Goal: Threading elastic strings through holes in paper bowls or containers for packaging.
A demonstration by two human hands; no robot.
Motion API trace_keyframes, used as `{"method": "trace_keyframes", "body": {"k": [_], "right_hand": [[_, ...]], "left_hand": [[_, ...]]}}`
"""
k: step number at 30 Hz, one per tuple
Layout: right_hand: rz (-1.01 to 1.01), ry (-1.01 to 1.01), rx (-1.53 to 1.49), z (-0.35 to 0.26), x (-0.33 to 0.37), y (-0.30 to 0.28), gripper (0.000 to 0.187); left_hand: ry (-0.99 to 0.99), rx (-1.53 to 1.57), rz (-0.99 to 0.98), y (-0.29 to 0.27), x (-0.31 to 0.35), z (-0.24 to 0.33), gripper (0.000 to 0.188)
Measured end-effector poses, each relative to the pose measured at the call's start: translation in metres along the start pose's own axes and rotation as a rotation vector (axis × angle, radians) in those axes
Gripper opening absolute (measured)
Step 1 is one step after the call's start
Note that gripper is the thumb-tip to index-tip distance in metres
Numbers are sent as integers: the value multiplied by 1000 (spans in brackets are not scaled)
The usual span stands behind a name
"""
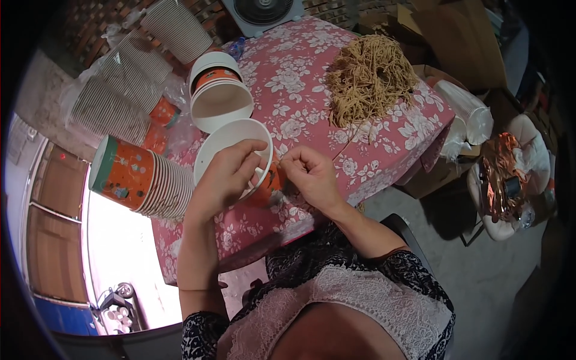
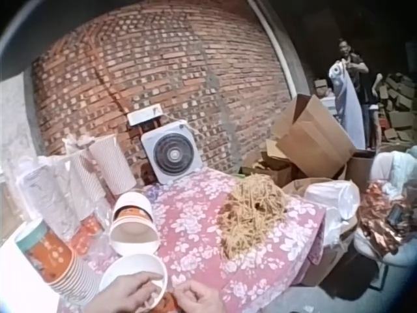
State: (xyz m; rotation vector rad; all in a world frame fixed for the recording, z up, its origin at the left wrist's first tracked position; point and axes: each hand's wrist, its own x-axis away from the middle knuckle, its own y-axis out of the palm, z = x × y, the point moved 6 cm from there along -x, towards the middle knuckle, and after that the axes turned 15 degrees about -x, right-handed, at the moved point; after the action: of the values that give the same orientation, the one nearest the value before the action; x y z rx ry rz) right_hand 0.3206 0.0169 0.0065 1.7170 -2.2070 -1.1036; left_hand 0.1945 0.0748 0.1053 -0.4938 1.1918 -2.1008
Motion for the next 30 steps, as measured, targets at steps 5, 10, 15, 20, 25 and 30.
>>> {"method": "trace_keyframes", "body": {"k": [5,10,15,20,25,30], "right_hand": [[-4,-22,57,-3,4,0,5],[-6,-45,-1,-18,13,0,4],[-31,-82,-46,-31,19,7,5],[-60,-92,-50,-43,26,13,6],[-188,-332,129,-51,30,21,5],[-188,-237,79,-33,33,19,8]], "left_hand": [[-54,-120,347,-14,21,11,23],[-51,-238,529,-12,43,42,18],[216,-550,543,-5,37,50,7],[394,-718,576,10,43,78,7],[324,-337,535,17,45,61,14],[442,-410,485,15,52,64,25]]}}
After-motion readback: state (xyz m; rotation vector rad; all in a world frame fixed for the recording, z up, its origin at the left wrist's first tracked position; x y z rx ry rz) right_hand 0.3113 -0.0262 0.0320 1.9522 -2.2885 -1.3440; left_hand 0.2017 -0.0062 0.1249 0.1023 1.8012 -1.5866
